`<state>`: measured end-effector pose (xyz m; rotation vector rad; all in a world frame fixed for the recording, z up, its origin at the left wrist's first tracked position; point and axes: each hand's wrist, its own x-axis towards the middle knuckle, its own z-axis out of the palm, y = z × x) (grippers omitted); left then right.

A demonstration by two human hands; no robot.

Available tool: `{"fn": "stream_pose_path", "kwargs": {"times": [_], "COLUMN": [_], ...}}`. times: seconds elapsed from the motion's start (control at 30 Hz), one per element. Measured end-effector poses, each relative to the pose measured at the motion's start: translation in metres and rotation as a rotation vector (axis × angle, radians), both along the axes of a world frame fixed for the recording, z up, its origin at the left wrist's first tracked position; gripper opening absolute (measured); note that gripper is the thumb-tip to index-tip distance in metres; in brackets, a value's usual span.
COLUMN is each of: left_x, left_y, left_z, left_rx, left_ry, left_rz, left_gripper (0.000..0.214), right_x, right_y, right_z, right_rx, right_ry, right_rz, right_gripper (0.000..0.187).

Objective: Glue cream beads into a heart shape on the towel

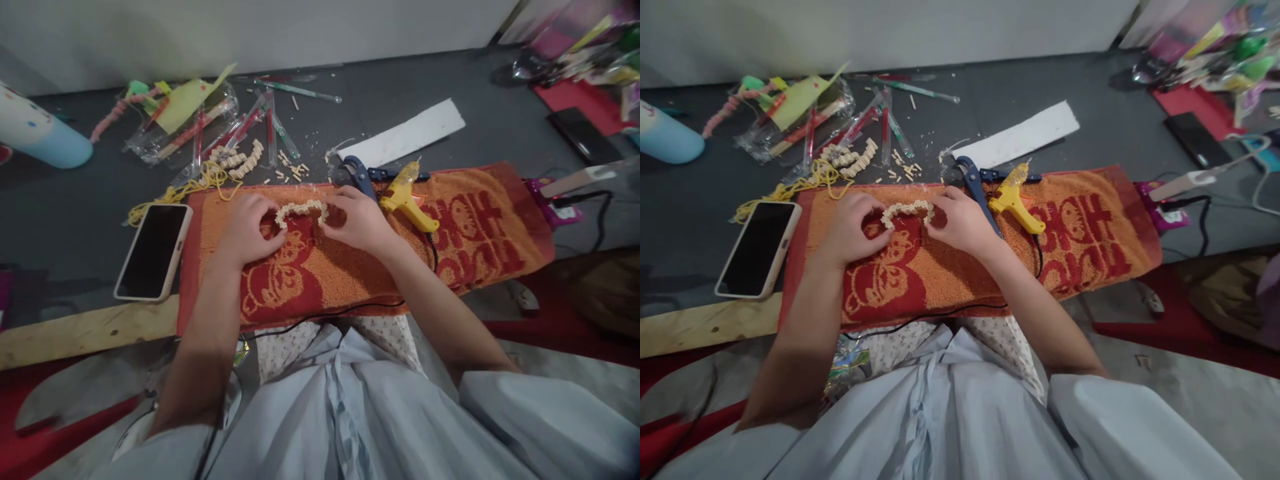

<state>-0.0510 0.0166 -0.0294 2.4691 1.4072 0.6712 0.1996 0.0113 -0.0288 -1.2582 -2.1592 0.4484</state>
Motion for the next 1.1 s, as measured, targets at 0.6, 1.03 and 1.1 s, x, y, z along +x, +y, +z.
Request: {"fn": "stream_pose_path", "kwargs": {"times": [0.6,1.03,1.1], "left_x": [0.082,0.102,0.102], "left_y": [-0.053,-0.049,-0.048], "left_z": [0.023,0.013,0.011], "left_rx": [-0.199,-0.250,-0.246], "left_ry": [0.060,0.093,0.093], "left_rz": [0.340,0.424,0.425], "left_gripper": [0.020,0.017,0.015], "right_x": [0.005,0.101,0.110], "right_y": [-0.005,-0.054,-0.054], "right_z": [-0.011,0.021,0.016], "right_rx": [-0.130,0.068,-0.001], "right_ry": [0.109,-0.261,-0.319], "right_rz": [0.019,-0.628,-0.641], "right_gripper": [0.041,0.037,0.043]}}
